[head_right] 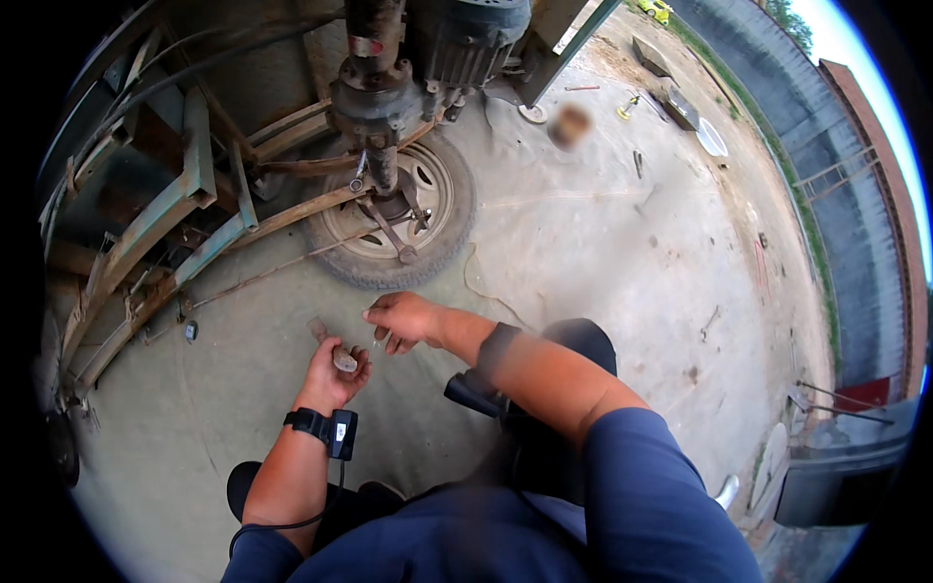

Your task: The person works on a vehicle's rear wheel assembly, using a hammer and wrench to loosen and adjust components near the axle and brake drum. They repeatedly strike a metal part with the hammer and use the wrench to turn bolts, occasionally repositioning tools and hands to access different angles.

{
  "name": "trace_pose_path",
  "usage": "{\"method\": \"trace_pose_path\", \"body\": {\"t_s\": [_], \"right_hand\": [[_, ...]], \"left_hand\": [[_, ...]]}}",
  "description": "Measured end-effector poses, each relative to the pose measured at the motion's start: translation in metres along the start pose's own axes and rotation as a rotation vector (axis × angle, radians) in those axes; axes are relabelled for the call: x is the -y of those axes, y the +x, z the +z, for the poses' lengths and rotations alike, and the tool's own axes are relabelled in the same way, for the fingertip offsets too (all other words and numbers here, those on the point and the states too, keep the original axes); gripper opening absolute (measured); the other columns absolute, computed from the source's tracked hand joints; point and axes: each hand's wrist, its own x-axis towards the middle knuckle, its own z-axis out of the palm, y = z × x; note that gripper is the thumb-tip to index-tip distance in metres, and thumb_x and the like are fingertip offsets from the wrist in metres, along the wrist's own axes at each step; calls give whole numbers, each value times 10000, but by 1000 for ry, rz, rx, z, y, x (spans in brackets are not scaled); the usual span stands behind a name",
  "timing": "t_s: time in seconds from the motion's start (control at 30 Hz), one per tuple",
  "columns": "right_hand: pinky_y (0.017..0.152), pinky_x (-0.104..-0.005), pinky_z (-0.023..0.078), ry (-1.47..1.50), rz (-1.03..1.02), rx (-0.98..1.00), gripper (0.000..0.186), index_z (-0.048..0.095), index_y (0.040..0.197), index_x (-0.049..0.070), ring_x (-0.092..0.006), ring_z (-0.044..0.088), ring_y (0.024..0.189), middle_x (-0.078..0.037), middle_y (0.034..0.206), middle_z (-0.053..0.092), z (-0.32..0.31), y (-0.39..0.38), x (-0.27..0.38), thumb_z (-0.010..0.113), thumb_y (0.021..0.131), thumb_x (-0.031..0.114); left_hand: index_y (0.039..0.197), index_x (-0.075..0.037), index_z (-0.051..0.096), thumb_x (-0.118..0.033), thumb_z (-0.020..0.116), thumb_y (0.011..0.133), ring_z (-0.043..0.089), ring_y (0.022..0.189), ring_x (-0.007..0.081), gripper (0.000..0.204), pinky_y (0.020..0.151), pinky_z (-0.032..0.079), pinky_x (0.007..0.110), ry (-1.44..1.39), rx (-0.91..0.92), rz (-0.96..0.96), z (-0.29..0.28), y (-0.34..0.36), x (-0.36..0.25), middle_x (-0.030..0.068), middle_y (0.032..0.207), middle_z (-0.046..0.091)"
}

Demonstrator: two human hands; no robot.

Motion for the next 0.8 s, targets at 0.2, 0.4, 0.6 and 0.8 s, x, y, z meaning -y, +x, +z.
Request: {"method": "trace_pose_path", "body": {"t_s": [0.2, 0.4, 0.6, 0.8], "right_hand": [[651, -329, 551, 75, 10, 5, 476, 527, 1314, 44, -213, 683, 774, -100, 1013, 659, -11, 8, -40, 585, 972, 370], [874, -383, 522, -602, -557, 4, 475, 581, 1286, 87, -306, 673, 915, -129, 1101, 685, 1, -2, -46, 649, 831, 203], [947, -414, 492, -855, -612, 2, 446, 639, 1228, 105, -344, 639, 1055, -137, 1120, 694, -21, -4, -45, 623, 796, 211], [951, -410, 500, -599, -317, -462, 345, 668, 1121, 37, -350, 608, 1131, -181, 1152, 672, -85, 58, -64, 562, 839, 204]], "left_hand": [[958, -69, 551, -330, 586, 908, 667, 853, 245, 269, 856, 509, 404, 40, -78, -38, 13, 2, 15, 89, 897, 664], [1096, -126, 604, -383, 573, 927, 663, 942, 215, 310, 861, 527, 393, 160, 105, -27, 16, 22, 33, 49, 1057, 675], [1041, -101, 623, -373, 581, 925, 669, 913, 226, 299, 843, 532, 385, 201, 144, -111, 39, 16, 47, 53, 995, 680], [895, -89, 590, -317, 621, 904, 679, 861, 250, 231, 807, 552, 401, 263, 81, -118, 38, 17, 54, 77, 877, 670]]}}
